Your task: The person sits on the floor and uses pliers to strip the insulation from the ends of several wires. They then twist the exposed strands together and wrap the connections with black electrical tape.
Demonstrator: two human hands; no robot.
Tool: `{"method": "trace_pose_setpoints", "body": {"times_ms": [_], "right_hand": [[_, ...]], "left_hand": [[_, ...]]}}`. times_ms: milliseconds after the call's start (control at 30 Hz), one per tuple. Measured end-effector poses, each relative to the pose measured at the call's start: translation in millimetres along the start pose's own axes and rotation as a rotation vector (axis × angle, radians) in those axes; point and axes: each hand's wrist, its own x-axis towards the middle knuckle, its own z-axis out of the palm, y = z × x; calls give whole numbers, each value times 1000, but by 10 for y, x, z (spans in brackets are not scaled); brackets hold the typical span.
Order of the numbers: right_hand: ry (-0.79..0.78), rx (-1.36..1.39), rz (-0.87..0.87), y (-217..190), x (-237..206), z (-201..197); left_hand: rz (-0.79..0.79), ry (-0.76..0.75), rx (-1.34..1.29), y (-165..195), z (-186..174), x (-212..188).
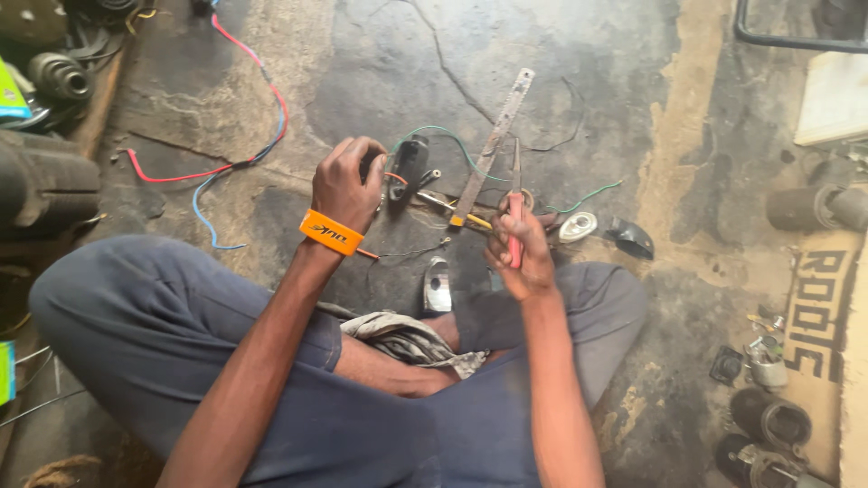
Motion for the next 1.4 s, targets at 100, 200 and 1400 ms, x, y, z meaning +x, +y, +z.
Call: {"method": "trace_pose_setpoints", "body": {"times_ms": [100, 200, 1400], "right_hand": [[-50, 321, 103, 54, 26, 21], [171, 17, 189, 201, 55, -34], [13, -886, 52, 444, 23, 468]], "left_hand": [[9, -65, 20, 11, 94, -42], [-214, -244, -98, 33, 194, -97], [65, -355, -245, 70, 373, -255]]}}
